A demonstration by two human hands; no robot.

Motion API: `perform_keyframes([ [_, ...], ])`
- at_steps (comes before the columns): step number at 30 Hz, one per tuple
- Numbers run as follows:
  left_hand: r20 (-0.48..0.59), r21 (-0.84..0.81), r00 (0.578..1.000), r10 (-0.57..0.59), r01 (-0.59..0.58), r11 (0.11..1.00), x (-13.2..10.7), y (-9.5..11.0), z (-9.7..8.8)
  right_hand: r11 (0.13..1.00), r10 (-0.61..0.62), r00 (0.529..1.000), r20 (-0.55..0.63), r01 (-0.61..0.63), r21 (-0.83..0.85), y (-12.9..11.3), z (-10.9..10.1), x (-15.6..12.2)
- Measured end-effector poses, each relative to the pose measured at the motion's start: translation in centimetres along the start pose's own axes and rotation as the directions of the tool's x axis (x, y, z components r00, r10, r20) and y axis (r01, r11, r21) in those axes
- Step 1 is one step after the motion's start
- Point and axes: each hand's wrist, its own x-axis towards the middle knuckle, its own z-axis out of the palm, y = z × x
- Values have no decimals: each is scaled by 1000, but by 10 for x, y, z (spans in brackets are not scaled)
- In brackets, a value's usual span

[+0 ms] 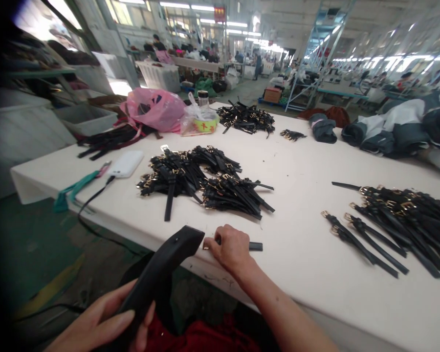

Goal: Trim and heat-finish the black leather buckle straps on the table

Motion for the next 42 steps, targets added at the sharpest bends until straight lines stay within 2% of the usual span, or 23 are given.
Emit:
perform_keyframes([
  [5,-90,-22,994,-60,58,998,14,19,4,990,32,998,-59,-24,139,22,-10,-12],
  [10,-215,-68,971,-109,97,993,23,36,-6,969,60,996,-68,-42,242,58,-24,-29],
  [13,-243,-69,960,-138,125,990,29,44,-11,967,97,990,-107,-69,247,74,-29,-39],
  [17,-168,-18,975,-146,145,989,37,52,-3,971,157,964,-213,-111,214,87,-30,-48],
  [20,-112,-1,979,-172,173,985,39,53,14,969,193,931,-309,-131,210,95,-29,-53],
  [24,-116,4,971,-211,213,977,36,49,37,960,237,892,-385,-155,233,105,-30,-58],
  [28,-108,-1,973,-206,207,978,31,42,44,949,265,883,-388,-169,265,107,-31,-59],
  [32,8,33,978,-207,206,978,25,28,42,937,288,884,-368,-181,298,105,-32,-56],
  [35,116,55,963,-244,239,970,22,15,47,929,305,880,-364,-191,318,105,-32,-55],
  [39,162,140,944,-287,266,954,23,4,55,930,311,875,-370,-200,309,106,-32,-55],
  [42,179,175,946,-269,239,955,21,-1,49,934,303,879,-367,-197,298,106,-32,-55],
])
